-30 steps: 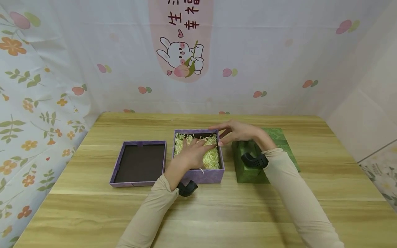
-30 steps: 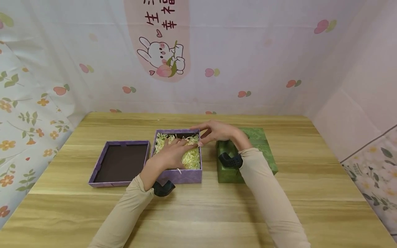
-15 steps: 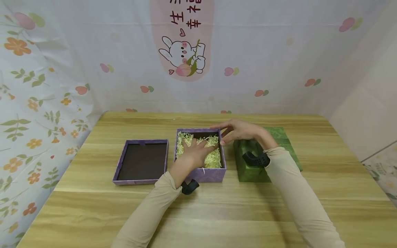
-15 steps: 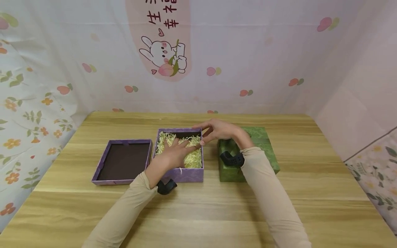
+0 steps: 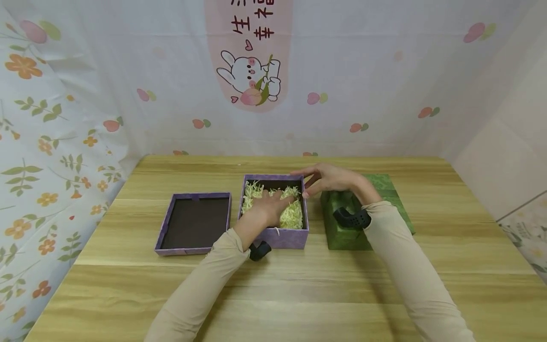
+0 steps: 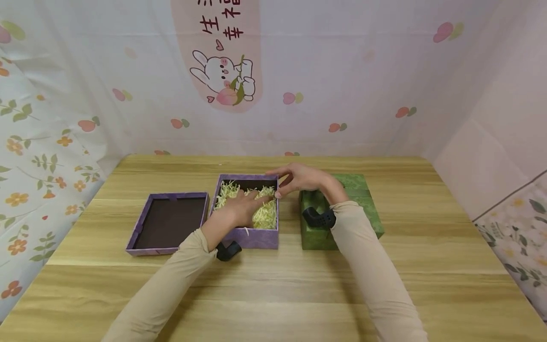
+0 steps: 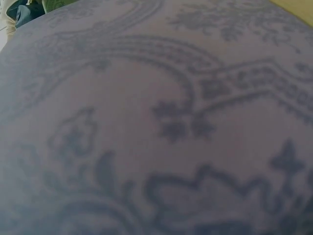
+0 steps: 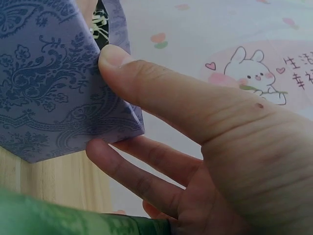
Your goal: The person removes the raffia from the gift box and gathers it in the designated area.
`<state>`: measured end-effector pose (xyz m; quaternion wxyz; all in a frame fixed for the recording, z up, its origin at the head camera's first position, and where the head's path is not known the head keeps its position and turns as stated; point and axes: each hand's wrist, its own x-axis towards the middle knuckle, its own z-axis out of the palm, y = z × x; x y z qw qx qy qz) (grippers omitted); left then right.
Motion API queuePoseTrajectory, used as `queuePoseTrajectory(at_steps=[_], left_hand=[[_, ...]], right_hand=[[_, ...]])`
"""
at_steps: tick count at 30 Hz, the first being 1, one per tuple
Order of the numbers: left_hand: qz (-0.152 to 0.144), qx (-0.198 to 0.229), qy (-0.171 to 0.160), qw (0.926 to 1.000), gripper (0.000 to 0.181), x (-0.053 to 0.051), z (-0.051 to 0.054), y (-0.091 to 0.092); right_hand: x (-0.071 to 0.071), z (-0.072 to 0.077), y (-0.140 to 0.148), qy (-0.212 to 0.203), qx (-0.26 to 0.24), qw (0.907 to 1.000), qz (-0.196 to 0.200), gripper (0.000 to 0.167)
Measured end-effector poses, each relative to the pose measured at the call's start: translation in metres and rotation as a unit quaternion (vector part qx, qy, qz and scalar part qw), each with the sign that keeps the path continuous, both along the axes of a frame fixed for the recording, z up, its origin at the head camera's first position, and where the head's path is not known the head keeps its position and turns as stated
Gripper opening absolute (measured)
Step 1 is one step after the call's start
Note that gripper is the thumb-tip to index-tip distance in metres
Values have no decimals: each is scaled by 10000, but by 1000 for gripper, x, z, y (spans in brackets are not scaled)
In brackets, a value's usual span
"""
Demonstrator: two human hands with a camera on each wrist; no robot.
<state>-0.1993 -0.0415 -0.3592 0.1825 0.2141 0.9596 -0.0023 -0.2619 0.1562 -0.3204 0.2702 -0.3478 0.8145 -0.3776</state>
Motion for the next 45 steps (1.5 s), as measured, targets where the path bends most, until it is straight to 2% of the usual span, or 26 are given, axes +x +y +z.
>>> queuePoseTrajectory(at_steps=[11,21,25,30,35,42,45], left_hand=[[214,141,71,9996,69,4,0,-2],[-159,-280,244,9992,61,3,1,-1],[-175,-238,457,9985,52,3,1,-2],[-369,-339,746,9960,50,2,1,-2],[-505,-657,944,9921,43,2,7,2],[-636,-977,1373,9836,25,6,22,8],[-709,-1108,1383,9816,28,8,25,9]], right_hand=[[0,2,-1,128,18,9999,46,65],[-1,1,0,130,102,9999,11,65],[0,2,0,94,40,9999,63,66],[0,2,0,-1,-18,10000,59,66],[-1,-1,1,-71,-36,9999,74,65],[-1,0,1,11,-89,9999,100,64],[-2,-1,1,0,-70,9999,126,64]])
